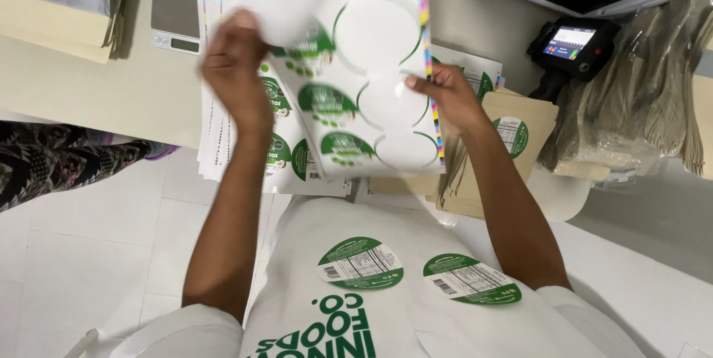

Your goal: Peeling circular product labels from a large sheet and applying them to the front of paper packaging bags.

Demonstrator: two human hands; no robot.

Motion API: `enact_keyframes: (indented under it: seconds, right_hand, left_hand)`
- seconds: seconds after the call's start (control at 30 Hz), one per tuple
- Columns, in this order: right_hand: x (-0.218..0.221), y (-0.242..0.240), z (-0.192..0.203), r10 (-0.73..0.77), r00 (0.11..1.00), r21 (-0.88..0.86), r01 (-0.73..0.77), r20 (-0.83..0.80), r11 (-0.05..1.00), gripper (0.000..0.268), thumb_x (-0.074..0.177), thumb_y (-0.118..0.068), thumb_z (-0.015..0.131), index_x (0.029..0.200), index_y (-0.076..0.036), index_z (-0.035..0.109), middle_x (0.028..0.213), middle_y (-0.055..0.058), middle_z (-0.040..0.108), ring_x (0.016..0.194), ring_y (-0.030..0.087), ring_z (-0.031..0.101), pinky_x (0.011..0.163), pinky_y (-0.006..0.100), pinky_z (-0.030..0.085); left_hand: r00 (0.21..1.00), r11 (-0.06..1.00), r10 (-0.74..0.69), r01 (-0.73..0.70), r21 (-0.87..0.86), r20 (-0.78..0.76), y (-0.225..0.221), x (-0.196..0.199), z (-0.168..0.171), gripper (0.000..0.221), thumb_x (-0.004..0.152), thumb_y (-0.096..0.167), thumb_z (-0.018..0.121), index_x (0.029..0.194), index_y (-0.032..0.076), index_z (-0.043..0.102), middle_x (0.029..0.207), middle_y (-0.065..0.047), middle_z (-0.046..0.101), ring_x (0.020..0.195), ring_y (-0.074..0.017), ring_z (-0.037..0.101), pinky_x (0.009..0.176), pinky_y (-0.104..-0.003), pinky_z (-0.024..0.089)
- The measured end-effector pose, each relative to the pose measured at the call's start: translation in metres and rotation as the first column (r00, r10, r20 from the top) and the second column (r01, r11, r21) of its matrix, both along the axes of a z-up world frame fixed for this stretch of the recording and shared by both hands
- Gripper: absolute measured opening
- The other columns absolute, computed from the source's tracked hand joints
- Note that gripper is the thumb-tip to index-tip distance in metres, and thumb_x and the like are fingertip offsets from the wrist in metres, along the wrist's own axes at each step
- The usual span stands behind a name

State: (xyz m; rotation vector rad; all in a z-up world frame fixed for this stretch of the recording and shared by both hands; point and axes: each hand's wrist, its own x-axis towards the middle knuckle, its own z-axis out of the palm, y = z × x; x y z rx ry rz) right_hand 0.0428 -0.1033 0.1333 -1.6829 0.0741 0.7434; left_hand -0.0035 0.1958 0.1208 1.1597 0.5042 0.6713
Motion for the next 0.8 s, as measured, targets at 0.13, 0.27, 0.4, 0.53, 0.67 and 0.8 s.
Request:
enact_keyframes:
  seconds: [0.13,0.27,0.4,0.53,0.67,0.8]
  right_hand:
    - [0.044,0.026,-0.034,-0.394,0.905,0.313,0.426,-0.162,0.849,0.048,0.087,-0.011,0.076,0.132,0.001,0.064,0.136,0.013,0.069,0.124,0.026,0.069,0.111,0.040,0.056]
    - [0.089,0.046,-0.075,-0.544,0.800,0.359,0.600,-0.254,0.715,0.032,0.093,-0.008,0.069,0.123,-0.001,0.060,0.119,0.014,0.070,0.110,0.026,0.069,0.104,0.042,0.059]
    - [0.083,0.038,-0.082,-0.420,0.897,-0.076,0.413,-0.136,0.907,0.068,0.082,-0.038,0.075,0.135,0.002,0.060,0.126,0.021,0.070,0.117,0.031,0.073,0.106,0.035,0.060]
    - [0.003,0.036,-0.017,-0.212,0.944,0.002,0.220,-0.254,0.976,0.065,0.102,-0.057,0.041,0.115,-0.002,0.072,0.105,0.013,0.075,0.098,0.019,0.078,0.095,0.034,0.063]
    - [-0.051,-0.018,-0.046,-0.200,0.971,-0.107,0.187,-0.129,0.977,0.032,0.106,-0.032,0.056,0.096,-0.005,0.071,0.087,0.009,0.069,0.086,0.025,0.073,0.088,0.042,0.059]
    - [-0.081,-0.031,-0.009,-0.218,0.976,-0.341,0.213,0.024,0.916,0.028,0.104,-0.029,0.062,0.083,-0.016,0.075,0.072,-0.003,0.060,0.071,0.011,0.059,0.074,0.031,0.049]
  left_hand:
    - [0.989,0.989,0.114,-0.104,-0.105,0.096,0.043,-0.023,0.021,0.019,0.093,0.017,0.076,0.103,0.002,0.075,0.107,-0.017,0.078,0.106,-0.0352,0.075,0.083,-0.045,0.074]
    - [0.990,0.988,0.135,-0.138,-0.074,-0.047,0.033,-0.040,0.020,0.029,0.090,0.026,0.079,0.109,0.005,0.076,0.118,-0.015,0.076,0.114,-0.0364,0.073,0.086,-0.045,0.075]
    - [0.988,0.999,0.030,-0.028,0.016,-0.154,-0.005,-0.044,0.021,0.025,0.089,0.019,0.076,0.110,0.005,0.077,0.111,-0.014,0.078,0.104,-0.0238,0.073,0.083,-0.040,0.072]
    - [0.964,0.912,-0.253,0.267,0.310,-0.083,-0.056,-0.061,0.009,0.005,0.099,0.006,0.073,0.103,0.007,0.075,0.104,-0.022,0.076,0.106,-0.0376,0.073,0.098,-0.054,0.060]
    - [0.685,0.420,-0.672,0.666,0.616,-0.282,-0.104,-0.078,-0.037,0.032,0.089,0.029,0.079,0.119,0.018,0.076,0.116,-0.011,0.076,0.114,-0.0300,0.071,0.109,-0.053,0.049]
    - [0.650,0.446,-0.707,0.716,0.538,-0.279,-0.127,-0.075,-0.062,0.090,0.076,0.039,0.092,0.149,0.006,0.051,0.149,-0.023,0.054,0.139,-0.0434,0.049,0.121,-0.057,0.037]
